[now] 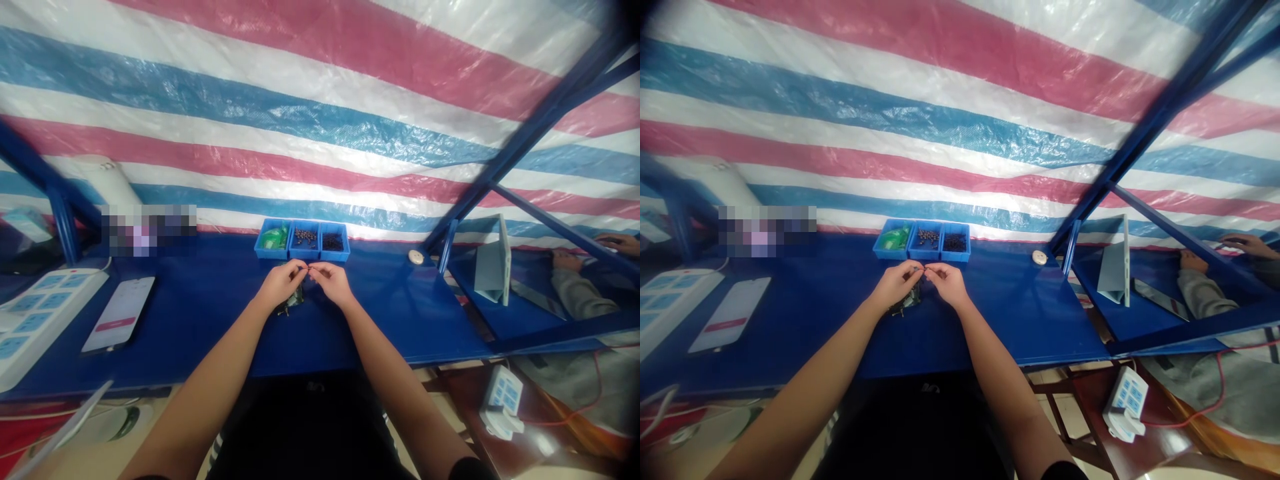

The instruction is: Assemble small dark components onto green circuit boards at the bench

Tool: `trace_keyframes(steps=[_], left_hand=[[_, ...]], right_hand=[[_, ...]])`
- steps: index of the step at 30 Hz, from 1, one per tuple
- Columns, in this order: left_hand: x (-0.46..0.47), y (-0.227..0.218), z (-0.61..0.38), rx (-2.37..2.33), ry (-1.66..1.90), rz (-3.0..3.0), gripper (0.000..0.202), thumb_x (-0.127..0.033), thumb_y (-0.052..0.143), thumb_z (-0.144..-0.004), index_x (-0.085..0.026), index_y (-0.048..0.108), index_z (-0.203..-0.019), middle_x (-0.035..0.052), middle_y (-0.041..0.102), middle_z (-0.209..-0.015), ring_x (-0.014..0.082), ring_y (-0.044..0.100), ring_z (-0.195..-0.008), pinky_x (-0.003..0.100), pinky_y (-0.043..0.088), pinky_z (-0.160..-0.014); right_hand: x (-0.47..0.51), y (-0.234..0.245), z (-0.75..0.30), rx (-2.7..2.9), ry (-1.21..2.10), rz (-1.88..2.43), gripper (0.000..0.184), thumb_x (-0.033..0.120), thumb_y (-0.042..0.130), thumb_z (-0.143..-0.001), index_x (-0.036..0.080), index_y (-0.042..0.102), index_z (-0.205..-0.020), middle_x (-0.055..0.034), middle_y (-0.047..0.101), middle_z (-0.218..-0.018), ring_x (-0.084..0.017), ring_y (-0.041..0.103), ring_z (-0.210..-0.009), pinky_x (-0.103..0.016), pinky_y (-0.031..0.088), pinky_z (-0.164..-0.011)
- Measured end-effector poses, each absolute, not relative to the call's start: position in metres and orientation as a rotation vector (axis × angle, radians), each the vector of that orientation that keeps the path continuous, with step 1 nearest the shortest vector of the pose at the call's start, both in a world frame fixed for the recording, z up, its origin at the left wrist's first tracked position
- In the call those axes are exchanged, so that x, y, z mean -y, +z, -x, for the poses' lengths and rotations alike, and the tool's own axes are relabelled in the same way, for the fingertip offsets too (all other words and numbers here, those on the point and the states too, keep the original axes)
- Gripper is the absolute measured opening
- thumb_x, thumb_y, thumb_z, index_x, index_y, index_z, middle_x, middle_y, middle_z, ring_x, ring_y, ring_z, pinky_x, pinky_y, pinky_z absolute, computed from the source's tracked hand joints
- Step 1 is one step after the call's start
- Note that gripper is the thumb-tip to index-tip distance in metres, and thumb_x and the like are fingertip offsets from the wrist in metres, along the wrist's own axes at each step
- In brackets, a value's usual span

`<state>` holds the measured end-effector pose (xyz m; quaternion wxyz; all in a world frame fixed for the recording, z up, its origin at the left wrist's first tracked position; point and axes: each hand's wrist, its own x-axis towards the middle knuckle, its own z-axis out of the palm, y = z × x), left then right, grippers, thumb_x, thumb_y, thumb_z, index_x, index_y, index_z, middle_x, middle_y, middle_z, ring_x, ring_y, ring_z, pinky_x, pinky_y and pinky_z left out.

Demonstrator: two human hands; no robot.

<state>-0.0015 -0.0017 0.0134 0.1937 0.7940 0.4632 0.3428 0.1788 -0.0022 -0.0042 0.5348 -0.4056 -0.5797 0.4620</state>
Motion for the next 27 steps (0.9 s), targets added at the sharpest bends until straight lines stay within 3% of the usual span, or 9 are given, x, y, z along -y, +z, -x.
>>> trace_keyframes(steps=[3, 8, 18, 23, 27], left_hand=[[0.0032, 0.0156, 0.0015, -1.282, 0.95, -2.228, 0.026, -0.041, 0.044, -0.095, -0.022, 0.061, -0.101, -0.0052, 0.055, -0.06, 0.0113, 0.05, -0.054, 0.023, 0.038, -0.058], [0.006, 0.0206, 0.0003, -1.285, 0.936, -2.215, 0.027, -0.042, 0.042, -0.096, -0.023, 0.061, -0.101, -0.0048, 0.059, -0.065, 0.0117, 0.052, -0.056, 0.023, 0.038, -0.059], [0.0059, 0.0198, 0.0004, -1.281, 0.908, -2.225, 0.031, -0.043, 0.037, -0.098, -0.022, 0.06, -0.097, -0.0019, 0.065, -0.076, 0.0135, 0.058, -0.066, 0.023, 0.04, -0.063], [0.0053, 0.0196, 0.0002, -1.299, 0.918, -2.228, 0.031, -0.043, 0.037, -0.097, -0.022, 0.06, -0.095, -0.0021, 0.064, -0.073, 0.0133, 0.057, -0.063, 0.023, 0.04, -0.061], [0.0045, 0.0179, 0.0, -1.304, 0.935, -2.217, 0.031, -0.045, 0.04, -0.096, -0.023, 0.062, -0.099, -0.001, 0.066, -0.075, 0.014, 0.059, -0.064, 0.024, 0.042, -0.061]], right_hand=[[0.0029, -0.0049, -0.178, 1.369, 1.108, 0.933, 0.037, 0.041, 0.074, -0.074, 0.02, 0.071, -0.104, -0.0038, 0.072, -0.083, -0.018, 0.067, -0.075, -0.033, 0.056, -0.075], [0.0037, -0.0059, -0.1772, 1.362, 1.076, 0.934, 0.033, 0.041, 0.076, -0.071, 0.019, 0.073, -0.096, -0.0056, 0.073, -0.087, -0.019, 0.068, -0.079, -0.034, 0.056, -0.076], [0.0032, -0.0074, -0.1777, 1.389, 1.085, 0.95, 0.035, 0.041, 0.075, -0.072, 0.019, 0.073, -0.099, -0.006, 0.074, -0.088, -0.02, 0.069, -0.078, -0.035, 0.057, -0.078], [0.0049, -0.0062, -0.1779, 1.419, 1.043, 0.945, 0.038, 0.039, 0.072, -0.076, 0.021, 0.071, -0.11, -0.0051, 0.073, -0.09, -0.019, 0.069, -0.078, -0.034, 0.056, -0.077], [0.0047, -0.0056, -0.1781, 1.417, 1.021, 0.986, 0.034, 0.042, 0.071, -0.077, 0.02, 0.073, -0.102, -0.0057, 0.074, -0.087, -0.019, 0.069, -0.075, -0.035, 0.057, -0.077]])
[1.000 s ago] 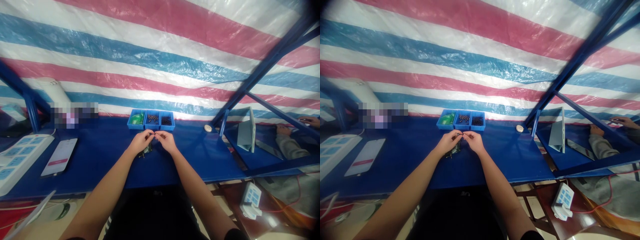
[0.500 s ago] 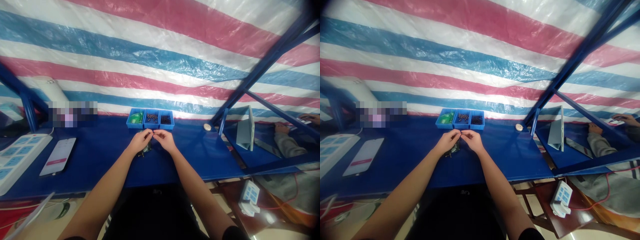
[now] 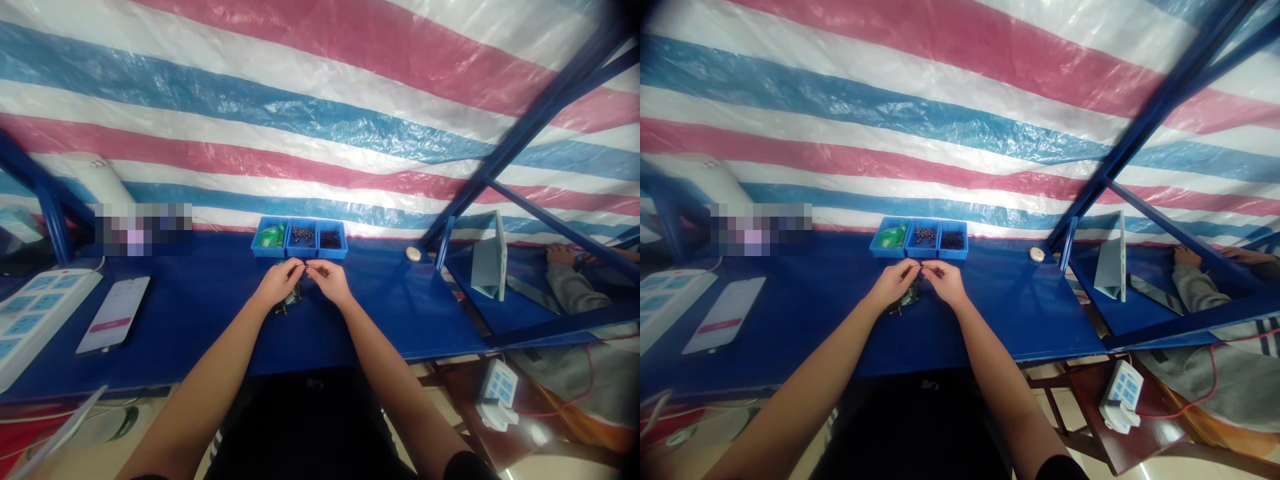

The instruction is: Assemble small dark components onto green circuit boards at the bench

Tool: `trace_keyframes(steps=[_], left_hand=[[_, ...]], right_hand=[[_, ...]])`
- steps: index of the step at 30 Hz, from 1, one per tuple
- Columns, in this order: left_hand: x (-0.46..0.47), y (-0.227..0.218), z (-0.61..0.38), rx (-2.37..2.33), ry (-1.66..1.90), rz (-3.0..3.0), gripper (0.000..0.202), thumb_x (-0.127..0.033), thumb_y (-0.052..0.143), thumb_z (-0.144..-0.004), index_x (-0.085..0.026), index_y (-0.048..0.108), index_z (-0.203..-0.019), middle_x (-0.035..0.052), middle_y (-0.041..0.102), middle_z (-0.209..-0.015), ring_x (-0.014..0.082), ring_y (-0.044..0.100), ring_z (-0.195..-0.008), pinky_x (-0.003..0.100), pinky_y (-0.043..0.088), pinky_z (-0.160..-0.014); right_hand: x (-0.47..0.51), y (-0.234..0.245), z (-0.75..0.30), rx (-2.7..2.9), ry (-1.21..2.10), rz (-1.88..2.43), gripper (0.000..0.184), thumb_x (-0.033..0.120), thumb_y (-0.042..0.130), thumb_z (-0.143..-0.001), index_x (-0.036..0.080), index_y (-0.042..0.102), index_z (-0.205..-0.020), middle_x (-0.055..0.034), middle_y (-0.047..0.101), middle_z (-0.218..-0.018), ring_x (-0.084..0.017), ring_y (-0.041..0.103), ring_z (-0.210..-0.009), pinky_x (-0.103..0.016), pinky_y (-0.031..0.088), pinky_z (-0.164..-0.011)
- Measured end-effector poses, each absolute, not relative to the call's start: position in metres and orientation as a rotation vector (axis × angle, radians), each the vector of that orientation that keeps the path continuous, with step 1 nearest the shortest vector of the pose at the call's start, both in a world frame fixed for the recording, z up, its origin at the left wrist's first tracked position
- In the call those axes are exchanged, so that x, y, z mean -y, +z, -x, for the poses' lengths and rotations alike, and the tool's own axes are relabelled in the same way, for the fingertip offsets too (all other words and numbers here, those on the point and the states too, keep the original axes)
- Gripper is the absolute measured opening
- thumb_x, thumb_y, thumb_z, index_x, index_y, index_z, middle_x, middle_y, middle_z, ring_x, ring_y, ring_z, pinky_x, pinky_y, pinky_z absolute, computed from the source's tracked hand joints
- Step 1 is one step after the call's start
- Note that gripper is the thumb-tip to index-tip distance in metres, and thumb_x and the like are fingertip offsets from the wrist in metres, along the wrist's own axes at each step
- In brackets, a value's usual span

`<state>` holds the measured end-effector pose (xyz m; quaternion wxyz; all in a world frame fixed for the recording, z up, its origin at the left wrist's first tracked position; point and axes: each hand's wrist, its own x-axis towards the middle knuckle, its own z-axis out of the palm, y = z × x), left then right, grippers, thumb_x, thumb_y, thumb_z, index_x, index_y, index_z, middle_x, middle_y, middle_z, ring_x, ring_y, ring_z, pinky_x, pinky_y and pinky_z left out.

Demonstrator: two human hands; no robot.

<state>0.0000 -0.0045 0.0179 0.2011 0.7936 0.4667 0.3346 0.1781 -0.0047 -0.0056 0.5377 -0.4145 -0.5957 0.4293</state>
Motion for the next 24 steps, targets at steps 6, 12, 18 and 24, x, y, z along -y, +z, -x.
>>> trace_keyframes(steps=[6, 12, 18, 24], left_hand=[[0.0035, 0.0162, -0.0004, -1.3, 0.961, -2.205, 0.032, -0.046, 0.043, -0.095, -0.023, 0.062, -0.107, -0.0023, 0.064, -0.069, 0.0133, 0.057, -0.059, 0.024, 0.043, -0.062], [0.0042, 0.0192, 0.0003, -1.278, 0.949, -2.229, 0.035, -0.045, 0.039, -0.097, -0.022, 0.064, -0.099, 0.0005, 0.069, -0.081, 0.0144, 0.06, -0.068, 0.024, 0.044, -0.066], [0.0047, 0.0193, 0.0006, -1.286, 0.936, -2.209, 0.033, -0.046, 0.04, -0.096, -0.022, 0.064, -0.099, -0.0001, 0.068, -0.078, 0.0148, 0.06, -0.067, 0.025, 0.044, -0.065], [0.0038, 0.0171, 0.0006, -1.283, 0.978, -2.178, 0.034, -0.048, 0.044, -0.094, -0.023, 0.063, -0.106, -0.0007, 0.066, -0.073, 0.0141, 0.058, -0.062, 0.024, 0.045, -0.063]], right_hand=[[0.0041, -0.0047, -0.1786, 1.416, 1.014, 0.993, 0.034, 0.044, 0.07, -0.078, 0.02, 0.073, -0.101, -0.0054, 0.073, -0.084, -0.019, 0.068, -0.074, -0.034, 0.057, -0.074], [0.0059, -0.0052, -0.1768, 1.425, 1.033, 0.961, 0.034, 0.042, 0.071, -0.077, 0.02, 0.072, -0.103, -0.0054, 0.073, -0.086, -0.019, 0.069, -0.077, -0.034, 0.056, -0.076], [0.0036, -0.0072, -0.1778, 1.412, 1.024, 0.983, 0.034, 0.042, 0.071, -0.077, 0.02, 0.072, -0.102, -0.0054, 0.073, -0.085, -0.019, 0.069, -0.076, -0.034, 0.057, -0.075], [0.0029, -0.0072, -0.1789, 1.403, 1.013, 0.989, 0.032, 0.042, 0.071, -0.077, 0.02, 0.073, -0.1, -0.0052, 0.072, -0.084, -0.019, 0.068, -0.074, -0.034, 0.057, -0.074]])
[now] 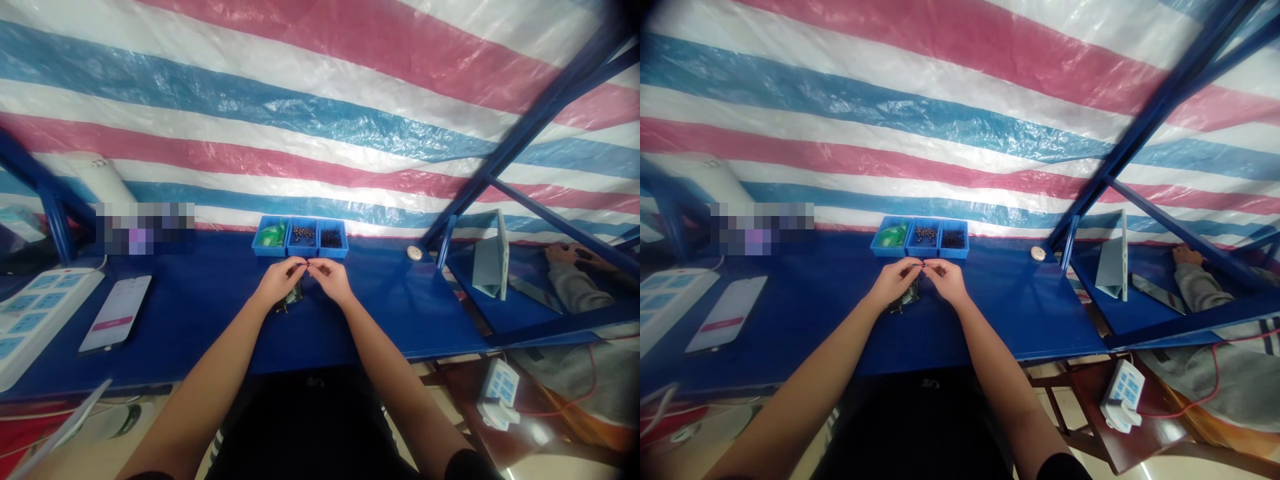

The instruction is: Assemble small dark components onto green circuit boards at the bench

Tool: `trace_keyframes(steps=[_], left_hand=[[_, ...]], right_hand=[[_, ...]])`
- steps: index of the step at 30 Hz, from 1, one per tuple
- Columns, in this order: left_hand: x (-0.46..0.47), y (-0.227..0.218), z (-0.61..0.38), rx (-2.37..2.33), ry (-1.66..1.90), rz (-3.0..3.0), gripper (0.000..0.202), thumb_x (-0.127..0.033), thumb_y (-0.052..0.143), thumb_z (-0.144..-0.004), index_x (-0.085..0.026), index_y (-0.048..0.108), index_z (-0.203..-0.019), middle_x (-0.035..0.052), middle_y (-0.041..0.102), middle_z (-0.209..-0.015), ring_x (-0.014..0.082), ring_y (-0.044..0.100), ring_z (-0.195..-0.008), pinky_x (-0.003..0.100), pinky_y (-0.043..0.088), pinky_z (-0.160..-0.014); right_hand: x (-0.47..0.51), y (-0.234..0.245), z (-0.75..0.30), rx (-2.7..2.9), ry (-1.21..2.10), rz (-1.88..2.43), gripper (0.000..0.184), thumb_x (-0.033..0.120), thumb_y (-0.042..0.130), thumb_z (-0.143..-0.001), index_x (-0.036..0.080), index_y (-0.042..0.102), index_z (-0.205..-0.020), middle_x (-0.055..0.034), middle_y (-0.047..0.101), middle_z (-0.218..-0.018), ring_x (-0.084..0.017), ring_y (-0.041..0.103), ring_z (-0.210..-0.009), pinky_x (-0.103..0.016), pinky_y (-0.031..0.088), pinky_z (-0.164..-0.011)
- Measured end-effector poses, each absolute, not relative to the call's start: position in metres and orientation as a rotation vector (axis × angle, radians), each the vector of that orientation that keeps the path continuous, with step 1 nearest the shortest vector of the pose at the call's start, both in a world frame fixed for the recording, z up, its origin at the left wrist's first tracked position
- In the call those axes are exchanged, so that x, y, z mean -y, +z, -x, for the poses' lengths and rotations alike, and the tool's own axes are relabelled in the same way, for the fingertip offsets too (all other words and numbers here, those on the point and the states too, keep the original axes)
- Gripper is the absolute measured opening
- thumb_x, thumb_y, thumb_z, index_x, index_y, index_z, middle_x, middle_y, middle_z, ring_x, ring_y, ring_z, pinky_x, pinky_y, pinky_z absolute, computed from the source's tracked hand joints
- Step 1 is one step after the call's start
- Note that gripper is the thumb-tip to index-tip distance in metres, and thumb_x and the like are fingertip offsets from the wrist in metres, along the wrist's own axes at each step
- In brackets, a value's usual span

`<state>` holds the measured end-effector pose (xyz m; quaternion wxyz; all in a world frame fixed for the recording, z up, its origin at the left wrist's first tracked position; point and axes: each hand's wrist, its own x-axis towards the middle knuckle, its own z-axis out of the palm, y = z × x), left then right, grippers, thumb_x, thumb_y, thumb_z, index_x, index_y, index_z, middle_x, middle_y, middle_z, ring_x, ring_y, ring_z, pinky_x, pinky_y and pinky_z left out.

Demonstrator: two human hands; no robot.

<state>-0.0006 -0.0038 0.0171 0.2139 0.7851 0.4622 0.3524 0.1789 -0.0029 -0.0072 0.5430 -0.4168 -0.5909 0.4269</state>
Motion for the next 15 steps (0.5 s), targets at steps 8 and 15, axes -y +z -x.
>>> trace_keyframes(steps=[8, 15], left_hand=[[0.0024, 0.0164, 0.0009, -1.324, 0.928, -2.19, 0.035, -0.046, 0.038, -0.097, -0.022, 0.064, -0.094, 0.0003, 0.067, -0.076, 0.0147, 0.061, -0.068, 0.023, 0.043, -0.062], [0.0034, 0.0153, 0.0008, -1.275, 0.998, -2.169, 0.033, -0.046, 0.044, -0.094, -0.022, 0.062, -0.108, -0.0017, 0.062, -0.069, 0.0136, 0.056, -0.06, 0.024, 0.043, -0.062]], right_hand=[[0.0041, -0.0105, -0.1755, 1.414, 1.007, 0.996, 0.034, 0.042, 0.074, -0.074, 0.019, 0.073, -0.098, -0.006, 0.073, -0.089, -0.019, 0.068, -0.078, -0.034, 0.057, -0.077], [0.0047, -0.0058, -0.1783, 1.406, 1.003, 1.001, 0.034, 0.044, 0.072, -0.075, 0.02, 0.073, -0.099, -0.006, 0.073, -0.088, -0.019, 0.068, -0.076, -0.034, 0.056, -0.075]])
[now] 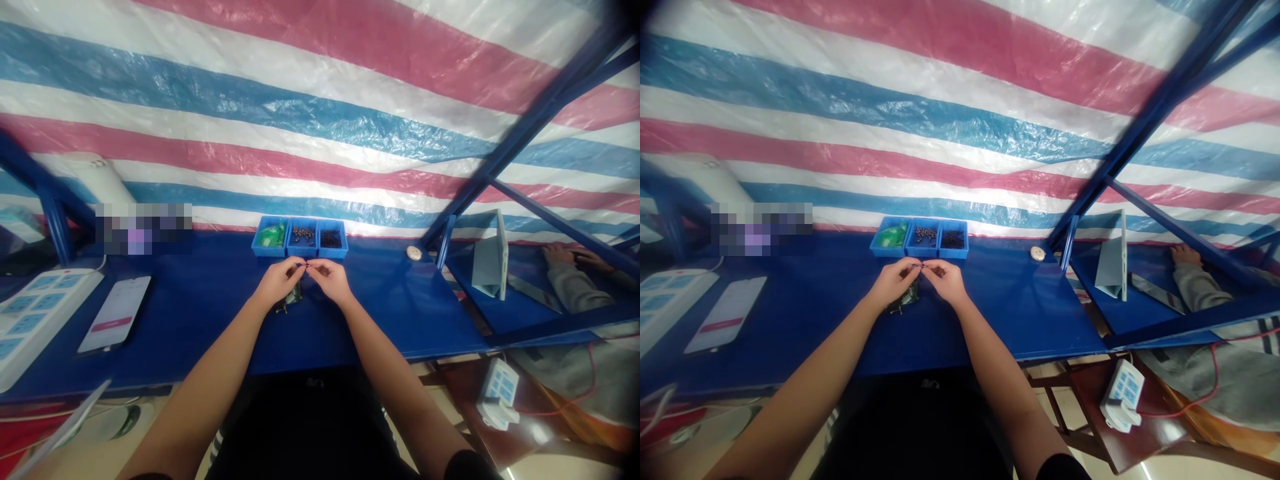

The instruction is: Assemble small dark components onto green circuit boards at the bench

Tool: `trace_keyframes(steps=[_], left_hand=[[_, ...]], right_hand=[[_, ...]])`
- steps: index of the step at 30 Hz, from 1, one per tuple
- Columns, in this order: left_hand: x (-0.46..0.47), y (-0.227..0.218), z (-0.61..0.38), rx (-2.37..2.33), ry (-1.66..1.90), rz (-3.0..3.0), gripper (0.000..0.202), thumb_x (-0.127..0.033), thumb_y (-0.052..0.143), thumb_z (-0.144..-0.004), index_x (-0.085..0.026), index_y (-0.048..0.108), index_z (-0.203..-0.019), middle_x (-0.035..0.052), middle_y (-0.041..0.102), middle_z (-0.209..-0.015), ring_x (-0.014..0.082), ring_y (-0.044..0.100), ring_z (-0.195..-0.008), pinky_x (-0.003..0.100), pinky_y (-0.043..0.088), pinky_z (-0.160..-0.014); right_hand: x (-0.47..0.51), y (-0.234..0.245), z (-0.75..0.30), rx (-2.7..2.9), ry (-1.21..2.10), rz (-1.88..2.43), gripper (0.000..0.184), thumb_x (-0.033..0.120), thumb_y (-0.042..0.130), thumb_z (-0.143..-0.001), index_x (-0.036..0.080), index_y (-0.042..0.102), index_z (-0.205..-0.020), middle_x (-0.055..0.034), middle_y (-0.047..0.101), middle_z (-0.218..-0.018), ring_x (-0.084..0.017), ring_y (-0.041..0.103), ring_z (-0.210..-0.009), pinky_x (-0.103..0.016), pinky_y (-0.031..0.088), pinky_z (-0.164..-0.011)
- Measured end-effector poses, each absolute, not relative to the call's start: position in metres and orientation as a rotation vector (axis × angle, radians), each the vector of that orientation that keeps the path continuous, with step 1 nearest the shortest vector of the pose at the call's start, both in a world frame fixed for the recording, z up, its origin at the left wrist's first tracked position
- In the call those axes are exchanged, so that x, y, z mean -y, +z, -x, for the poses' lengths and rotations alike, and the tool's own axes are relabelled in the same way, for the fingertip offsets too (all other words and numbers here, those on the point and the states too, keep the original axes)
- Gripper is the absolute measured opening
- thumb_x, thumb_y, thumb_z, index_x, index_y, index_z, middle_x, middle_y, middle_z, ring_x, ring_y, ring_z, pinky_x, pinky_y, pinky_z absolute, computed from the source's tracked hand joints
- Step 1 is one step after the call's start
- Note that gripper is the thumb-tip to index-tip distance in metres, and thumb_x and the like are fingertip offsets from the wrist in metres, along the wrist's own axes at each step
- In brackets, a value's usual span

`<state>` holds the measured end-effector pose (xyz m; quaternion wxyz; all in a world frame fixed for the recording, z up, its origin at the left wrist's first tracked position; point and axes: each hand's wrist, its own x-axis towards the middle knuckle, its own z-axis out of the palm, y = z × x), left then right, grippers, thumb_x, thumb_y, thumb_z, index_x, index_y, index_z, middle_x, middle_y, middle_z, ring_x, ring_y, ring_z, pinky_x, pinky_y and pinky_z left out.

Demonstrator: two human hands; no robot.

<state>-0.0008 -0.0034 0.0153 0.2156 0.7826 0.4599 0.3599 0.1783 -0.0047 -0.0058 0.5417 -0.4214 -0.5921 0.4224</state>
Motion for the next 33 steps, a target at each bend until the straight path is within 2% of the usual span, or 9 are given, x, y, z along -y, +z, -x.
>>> trace_keyframes(steps=[7, 13, 21, 27, 33], left_hand=[[0.0034, 0.0181, 0.0007, -1.262, 0.96, -2.223, 0.033, -0.044, 0.041, -0.096, -0.022, 0.065, -0.093, 0.0, 0.067, -0.078, 0.0142, 0.059, -0.068, 0.024, 0.043, -0.066], [0.0039, 0.0159, 0.0004, -1.282, 0.988, -2.156, 0.032, -0.047, 0.045, -0.094, -0.023, 0.063, -0.105, -0.0017, 0.064, -0.071, 0.013, 0.056, -0.06, 0.024, 0.043, -0.062], [0.0023, 0.0173, 0.0006, -1.277, 0.951, -2.176, 0.033, -0.046, 0.041, -0.096, -0.022, 0.065, -0.098, -0.0004, 0.067, -0.077, 0.0138, 0.06, -0.068, 0.023, 0.044, -0.065], [0.0019, 0.0134, 0.0011, -1.243, 1.006, -2.153, 0.033, -0.047, 0.047, -0.093, -0.022, 0.062, -0.11, -0.0016, 0.064, -0.071, 0.0131, 0.058, -0.062, 0.023, 0.045, -0.062], [-0.0002, 0.0128, 0.0016, -1.233, 1.01, -2.188, 0.03, -0.043, 0.045, -0.095, -0.022, 0.066, -0.101, -0.0006, 0.068, -0.079, 0.0131, 0.06, -0.066, 0.024, 0.045, -0.065]], right_hand=[[0.0036, -0.0092, -0.1765, 1.411, 1.018, 0.986, 0.035, 0.044, 0.072, -0.075, 0.021, 0.073, -0.102, -0.005, 0.073, -0.086, -0.019, 0.068, -0.076, -0.034, 0.057, -0.077], [0.0046, -0.0079, -0.1782, 1.411, 0.995, 0.979, 0.032, 0.042, 0.071, -0.078, 0.021, 0.073, -0.101, -0.0058, 0.073, -0.088, -0.02, 0.068, -0.078, -0.035, 0.057, -0.077], [0.0061, -0.0063, -0.1777, 1.429, 0.98, 0.964, 0.031, 0.039, 0.071, -0.077, 0.02, 0.073, -0.102, -0.0059, 0.073, -0.088, -0.018, 0.066, -0.074, -0.033, 0.056, -0.073], [0.0047, -0.0064, -0.1782, 1.411, 0.978, 0.977, 0.031, 0.04, 0.071, -0.077, 0.019, 0.073, -0.1, -0.0063, 0.073, -0.089, -0.019, 0.068, -0.077, -0.033, 0.056, -0.075], [0.0055, -0.0058, -0.1774, 1.415, 0.994, 0.973, 0.032, 0.041, 0.071, -0.077, 0.019, 0.073, -0.101, -0.0057, 0.073, -0.086, -0.019, 0.068, -0.075, -0.032, 0.056, -0.073]])
